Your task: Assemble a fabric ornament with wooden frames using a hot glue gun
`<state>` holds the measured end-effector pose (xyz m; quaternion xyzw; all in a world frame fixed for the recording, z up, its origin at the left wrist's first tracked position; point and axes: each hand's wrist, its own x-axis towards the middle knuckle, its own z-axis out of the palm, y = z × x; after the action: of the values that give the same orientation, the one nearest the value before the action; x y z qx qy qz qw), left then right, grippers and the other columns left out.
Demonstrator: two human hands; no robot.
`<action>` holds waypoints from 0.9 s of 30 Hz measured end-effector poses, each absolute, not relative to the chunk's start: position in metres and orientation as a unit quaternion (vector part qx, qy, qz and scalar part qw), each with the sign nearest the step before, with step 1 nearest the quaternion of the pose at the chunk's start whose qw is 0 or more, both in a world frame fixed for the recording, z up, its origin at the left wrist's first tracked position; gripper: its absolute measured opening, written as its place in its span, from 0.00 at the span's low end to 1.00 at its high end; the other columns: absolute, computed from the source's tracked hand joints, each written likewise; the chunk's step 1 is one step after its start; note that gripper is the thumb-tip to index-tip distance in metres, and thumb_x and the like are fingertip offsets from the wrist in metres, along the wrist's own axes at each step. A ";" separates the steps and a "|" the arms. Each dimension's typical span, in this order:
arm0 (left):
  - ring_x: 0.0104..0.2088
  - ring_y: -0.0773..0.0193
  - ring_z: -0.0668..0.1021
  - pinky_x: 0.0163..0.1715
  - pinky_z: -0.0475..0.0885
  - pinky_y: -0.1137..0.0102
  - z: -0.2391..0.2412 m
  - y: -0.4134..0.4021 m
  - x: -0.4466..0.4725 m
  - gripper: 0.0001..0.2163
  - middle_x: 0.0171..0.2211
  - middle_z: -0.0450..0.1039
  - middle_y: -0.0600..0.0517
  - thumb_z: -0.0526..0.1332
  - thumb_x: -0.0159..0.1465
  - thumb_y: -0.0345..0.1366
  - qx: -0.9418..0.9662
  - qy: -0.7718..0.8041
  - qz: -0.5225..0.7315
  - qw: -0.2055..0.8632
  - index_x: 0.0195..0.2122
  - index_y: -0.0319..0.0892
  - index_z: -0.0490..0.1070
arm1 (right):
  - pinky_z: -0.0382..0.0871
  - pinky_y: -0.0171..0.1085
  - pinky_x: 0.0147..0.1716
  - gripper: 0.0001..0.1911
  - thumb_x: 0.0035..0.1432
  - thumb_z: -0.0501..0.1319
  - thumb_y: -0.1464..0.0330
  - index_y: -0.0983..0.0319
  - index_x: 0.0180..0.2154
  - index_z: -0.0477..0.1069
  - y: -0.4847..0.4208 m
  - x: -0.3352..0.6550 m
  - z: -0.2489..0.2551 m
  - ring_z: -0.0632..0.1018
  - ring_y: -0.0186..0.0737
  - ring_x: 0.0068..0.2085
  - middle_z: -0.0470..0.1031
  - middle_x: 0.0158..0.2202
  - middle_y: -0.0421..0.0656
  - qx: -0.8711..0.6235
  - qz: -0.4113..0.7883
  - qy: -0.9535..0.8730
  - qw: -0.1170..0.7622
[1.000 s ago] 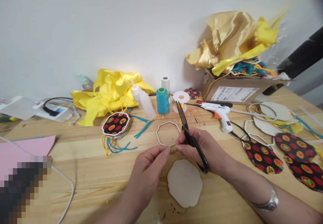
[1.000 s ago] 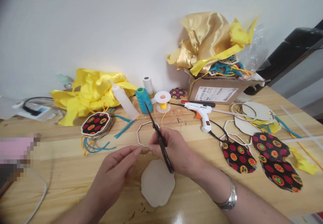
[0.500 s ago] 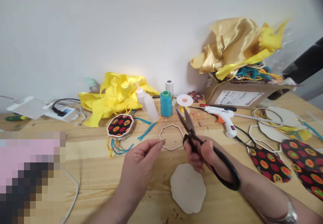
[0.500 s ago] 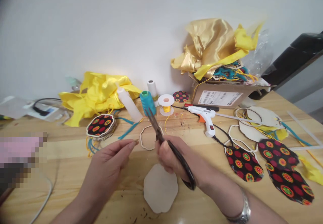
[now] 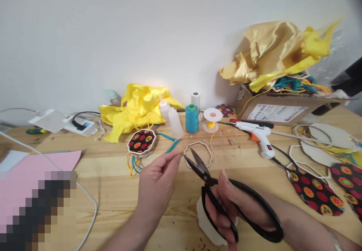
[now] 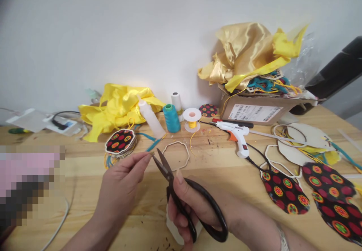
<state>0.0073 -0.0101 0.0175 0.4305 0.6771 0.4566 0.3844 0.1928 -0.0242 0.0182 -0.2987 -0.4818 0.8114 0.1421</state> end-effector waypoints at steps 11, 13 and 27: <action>0.25 0.65 0.75 0.26 0.68 0.75 0.017 -0.010 0.008 0.08 0.21 0.77 0.54 0.65 0.53 0.39 0.453 0.670 0.453 0.375 0.31 0.42 0.80 | 0.63 0.28 0.15 0.40 0.47 0.40 0.33 0.64 0.21 0.62 -0.025 0.190 0.007 0.66 0.26 0.15 0.59 0.18 0.35 -0.298 0.833 -0.442 0.148; 0.23 0.66 0.74 0.25 0.67 0.75 0.016 -0.010 0.008 0.09 0.19 0.76 0.55 0.65 0.53 0.40 0.460 0.670 0.452 0.368 0.31 0.42 0.80 | 0.62 0.27 0.13 0.41 0.46 0.39 0.33 0.64 0.20 0.62 -0.025 0.189 0.004 0.66 0.26 0.14 0.58 0.16 0.35 -0.298 0.834 -0.438 0.153; 0.29 0.64 0.79 0.29 0.72 0.75 0.014 -0.011 0.008 0.08 0.27 0.81 0.53 0.65 0.53 0.39 0.473 0.657 0.460 0.365 0.32 0.42 0.80 | 0.63 0.28 0.12 0.42 0.44 0.41 0.32 0.65 0.20 0.63 -0.024 0.186 0.001 0.65 0.26 0.13 0.58 0.16 0.34 -0.299 0.849 -0.406 0.156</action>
<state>0.0079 -0.0108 0.0136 0.4729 0.6568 0.4601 0.3650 0.1859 -0.0240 0.0009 -0.2993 -0.4061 0.8492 0.1561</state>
